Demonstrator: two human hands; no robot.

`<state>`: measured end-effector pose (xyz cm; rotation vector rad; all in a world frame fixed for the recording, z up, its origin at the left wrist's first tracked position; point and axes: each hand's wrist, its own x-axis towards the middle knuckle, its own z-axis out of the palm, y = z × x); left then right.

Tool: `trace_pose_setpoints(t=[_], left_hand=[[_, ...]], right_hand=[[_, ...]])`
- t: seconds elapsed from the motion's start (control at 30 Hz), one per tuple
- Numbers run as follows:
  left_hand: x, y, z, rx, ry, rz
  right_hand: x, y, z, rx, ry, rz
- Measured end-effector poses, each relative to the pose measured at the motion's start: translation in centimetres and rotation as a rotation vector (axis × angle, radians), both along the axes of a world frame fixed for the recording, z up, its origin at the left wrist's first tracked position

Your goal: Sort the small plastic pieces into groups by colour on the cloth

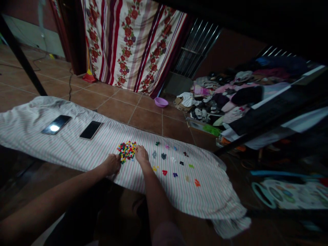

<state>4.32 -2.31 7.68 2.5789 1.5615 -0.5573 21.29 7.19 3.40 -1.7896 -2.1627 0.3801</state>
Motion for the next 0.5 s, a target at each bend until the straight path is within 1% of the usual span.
trace_pose_setpoints(t=[0.13, 0.3, 0.5], left_hand=[[0.0, 0.1, 0.0, -0.007, 0.0, -0.005], [0.1, 0.2, -0.2, -0.015, 0.005, -0.011], [0.2, 0.2, 0.0, -0.023, 0.025, -0.012]], right_hand=[[0.2, 0.0, -0.1, 0.026, 0.093, 0.017], [0.4, -0.3, -0.5, 0.027, 0.258, -0.046], [0.5, -1.5, -0.9, 0.026, 0.414, -0.093]])
